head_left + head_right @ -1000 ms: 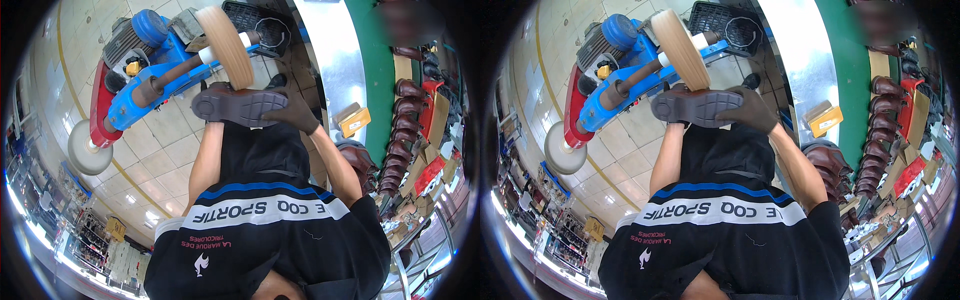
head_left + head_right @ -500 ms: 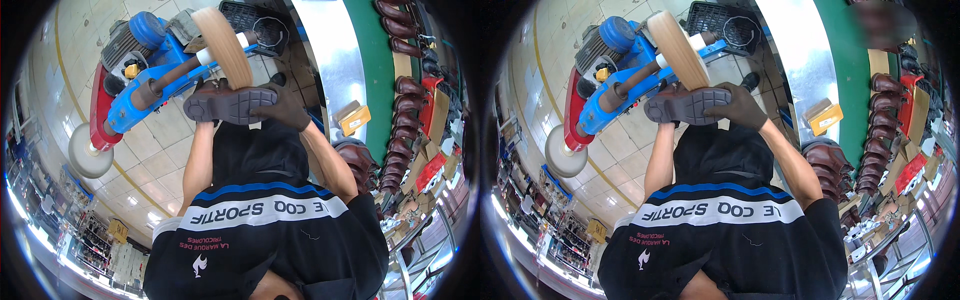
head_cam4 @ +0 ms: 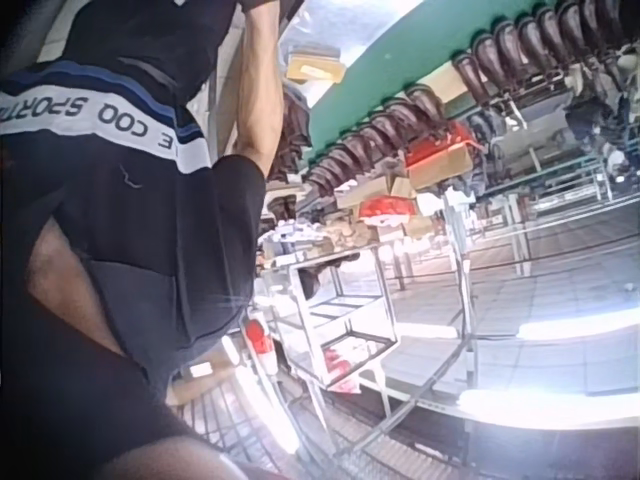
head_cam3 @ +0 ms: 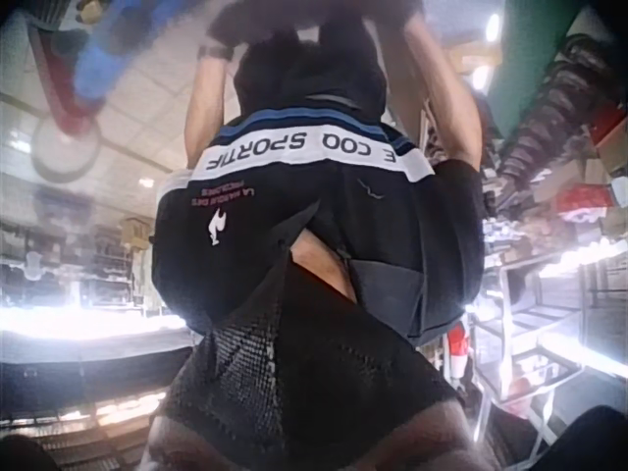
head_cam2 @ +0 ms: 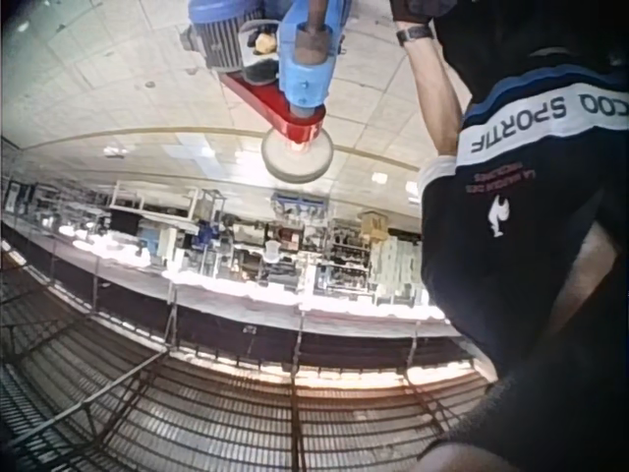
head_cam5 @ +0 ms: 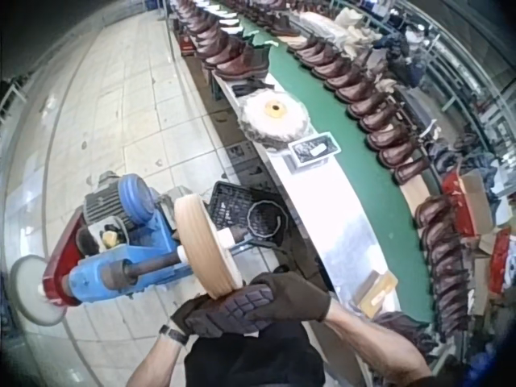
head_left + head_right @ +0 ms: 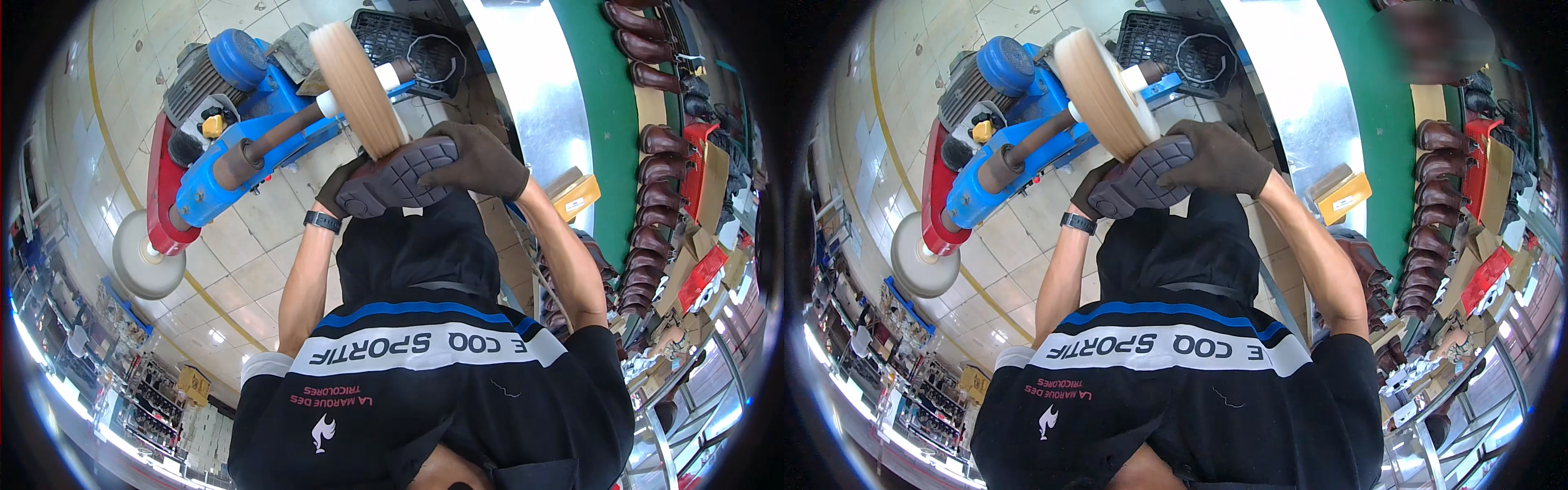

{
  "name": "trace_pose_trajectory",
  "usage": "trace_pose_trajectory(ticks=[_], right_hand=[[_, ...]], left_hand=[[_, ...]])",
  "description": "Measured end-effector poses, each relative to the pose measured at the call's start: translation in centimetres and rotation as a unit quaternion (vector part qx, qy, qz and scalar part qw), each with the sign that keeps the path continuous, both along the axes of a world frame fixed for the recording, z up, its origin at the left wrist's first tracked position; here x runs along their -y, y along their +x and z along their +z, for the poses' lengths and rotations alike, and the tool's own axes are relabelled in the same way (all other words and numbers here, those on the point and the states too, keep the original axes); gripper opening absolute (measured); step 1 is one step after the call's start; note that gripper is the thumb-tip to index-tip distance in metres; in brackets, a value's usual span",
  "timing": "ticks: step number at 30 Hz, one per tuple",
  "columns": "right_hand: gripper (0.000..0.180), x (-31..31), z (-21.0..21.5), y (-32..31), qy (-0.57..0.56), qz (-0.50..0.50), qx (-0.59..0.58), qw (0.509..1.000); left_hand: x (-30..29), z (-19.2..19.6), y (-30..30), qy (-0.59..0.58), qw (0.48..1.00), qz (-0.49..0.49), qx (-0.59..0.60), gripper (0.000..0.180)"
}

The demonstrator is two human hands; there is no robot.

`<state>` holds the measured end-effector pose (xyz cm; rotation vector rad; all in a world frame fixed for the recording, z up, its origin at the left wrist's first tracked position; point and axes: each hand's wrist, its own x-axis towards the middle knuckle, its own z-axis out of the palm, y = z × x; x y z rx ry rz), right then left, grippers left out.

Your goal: Polishing the leather uppers and soles of boots using a rotating buffer wheel.

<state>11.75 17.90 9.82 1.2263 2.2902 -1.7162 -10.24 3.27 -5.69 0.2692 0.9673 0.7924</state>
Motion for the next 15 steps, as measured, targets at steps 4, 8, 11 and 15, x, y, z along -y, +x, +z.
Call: trace_pose_trajectory(ticks=[4, 8, 11, 15], right_hand=[[0.059, -0.8, 0.1, -0.9, 0.004, 0.028, 0.005, 1.0], [0.058, -1.1, 0.6, -1.8, 0.024, 0.023, 0.017, 0.999], [0.056, -1.3, 1.0, -2.5, 0.049, 0.022, 0.012, 0.998], [0.055, -1.3, 1.1, -3.1, 0.088, 0.04, -0.029, 0.995]], left_hand=[[1.1, -0.3, 1.1, 0.036, 0.997, 0.069, -0.02, 0.038], [1.2, 0.4, 2.8, -0.035, 0.984, 0.162, 0.068, 0.036], [2.3, -1.1, 4.2, 0.089, 0.949, 0.185, 0.238, 0.041], [2.0, -1.3, 6.1, 0.189, 0.977, 0.087, 0.042, 0.043]])
